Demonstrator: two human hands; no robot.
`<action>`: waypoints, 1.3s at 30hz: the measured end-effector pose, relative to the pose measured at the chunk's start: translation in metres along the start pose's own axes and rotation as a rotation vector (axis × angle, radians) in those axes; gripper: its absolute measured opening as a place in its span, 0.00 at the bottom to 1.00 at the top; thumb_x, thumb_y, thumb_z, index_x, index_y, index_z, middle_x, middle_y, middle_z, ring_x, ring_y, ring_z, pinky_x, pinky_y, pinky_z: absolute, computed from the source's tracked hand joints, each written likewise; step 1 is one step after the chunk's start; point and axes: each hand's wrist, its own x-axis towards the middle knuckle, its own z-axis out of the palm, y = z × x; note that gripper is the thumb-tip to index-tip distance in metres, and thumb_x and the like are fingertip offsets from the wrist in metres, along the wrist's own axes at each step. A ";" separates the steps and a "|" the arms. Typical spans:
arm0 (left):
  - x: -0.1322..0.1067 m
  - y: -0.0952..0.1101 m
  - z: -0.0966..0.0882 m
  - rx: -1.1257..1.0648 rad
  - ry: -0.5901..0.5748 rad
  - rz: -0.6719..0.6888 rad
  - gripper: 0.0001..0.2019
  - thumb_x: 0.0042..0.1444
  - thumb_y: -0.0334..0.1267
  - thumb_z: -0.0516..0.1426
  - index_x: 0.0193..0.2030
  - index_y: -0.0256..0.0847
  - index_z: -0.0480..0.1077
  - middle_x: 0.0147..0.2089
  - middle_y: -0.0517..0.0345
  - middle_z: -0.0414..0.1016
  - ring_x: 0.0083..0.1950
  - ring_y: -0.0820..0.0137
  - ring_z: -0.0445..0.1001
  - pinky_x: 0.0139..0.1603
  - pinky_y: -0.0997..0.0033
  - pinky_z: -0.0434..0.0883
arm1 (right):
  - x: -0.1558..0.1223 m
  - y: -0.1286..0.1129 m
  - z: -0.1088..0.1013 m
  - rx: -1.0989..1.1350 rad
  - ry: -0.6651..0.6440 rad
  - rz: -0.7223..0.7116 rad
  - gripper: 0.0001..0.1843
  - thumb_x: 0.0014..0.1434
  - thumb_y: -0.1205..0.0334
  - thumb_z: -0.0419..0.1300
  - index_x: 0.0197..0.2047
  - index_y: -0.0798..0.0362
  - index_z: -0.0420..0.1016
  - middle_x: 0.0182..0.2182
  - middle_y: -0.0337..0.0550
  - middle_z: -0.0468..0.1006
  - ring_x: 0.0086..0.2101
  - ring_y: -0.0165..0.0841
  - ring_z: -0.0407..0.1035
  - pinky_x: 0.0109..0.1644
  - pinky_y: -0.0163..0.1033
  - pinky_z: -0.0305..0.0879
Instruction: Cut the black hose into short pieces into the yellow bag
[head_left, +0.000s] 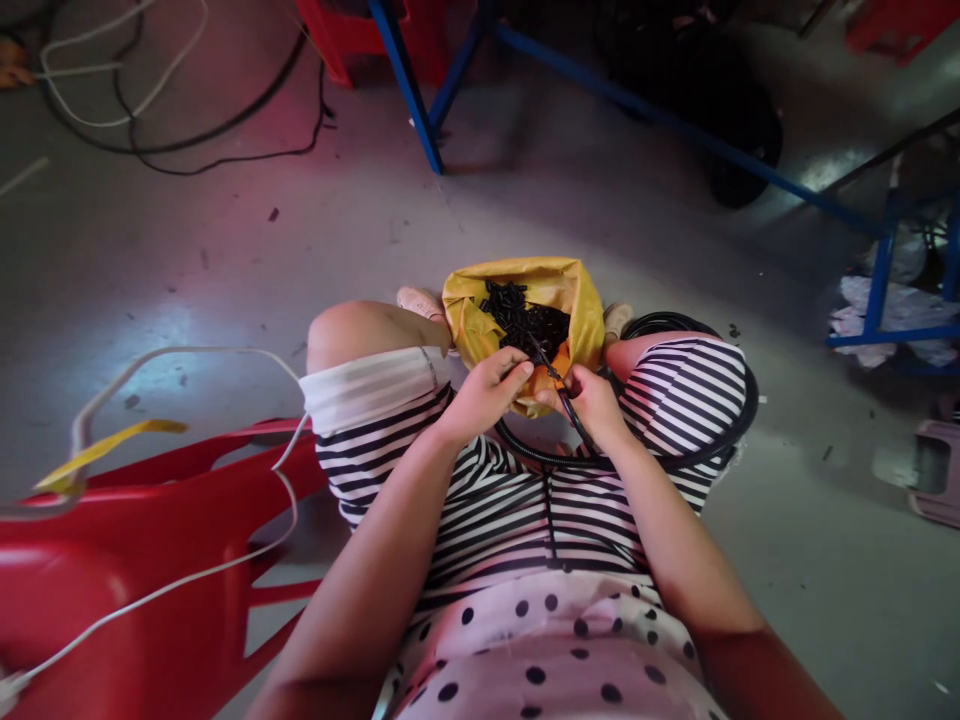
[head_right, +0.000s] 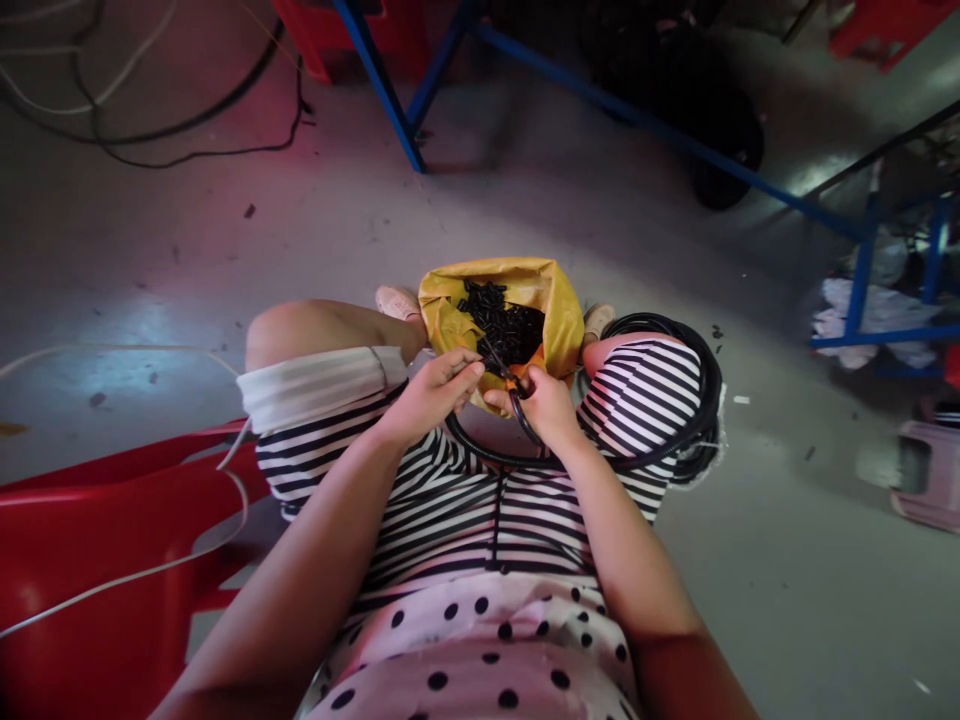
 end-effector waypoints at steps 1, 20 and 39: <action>0.000 0.000 0.000 -0.025 0.004 -0.016 0.12 0.64 0.46 0.54 0.40 0.39 0.68 0.24 0.67 0.61 0.24 0.75 0.61 0.27 0.75 0.62 | 0.000 0.000 0.000 0.002 0.004 0.000 0.30 0.44 0.35 0.69 0.25 0.49 0.58 0.21 0.33 0.64 0.25 0.30 0.56 0.29 0.35 0.52; 0.001 0.002 0.013 -0.433 0.131 -0.158 0.12 0.63 0.47 0.55 0.41 0.42 0.59 0.27 0.70 0.58 0.20 0.80 0.55 0.21 0.78 0.58 | -0.004 -0.001 0.002 0.119 -0.191 0.011 0.25 0.53 0.38 0.64 0.36 0.48 0.63 0.26 0.32 0.64 0.29 0.31 0.60 0.34 0.36 0.57; 0.001 -0.005 0.013 -0.214 0.065 -0.007 0.14 0.61 0.49 0.57 0.41 0.42 0.61 0.26 0.70 0.62 0.23 0.78 0.61 0.24 0.78 0.62 | -0.004 0.003 0.002 0.124 -0.167 -0.029 0.23 0.54 0.39 0.64 0.36 0.49 0.63 0.29 0.35 0.67 0.30 0.32 0.62 0.34 0.35 0.58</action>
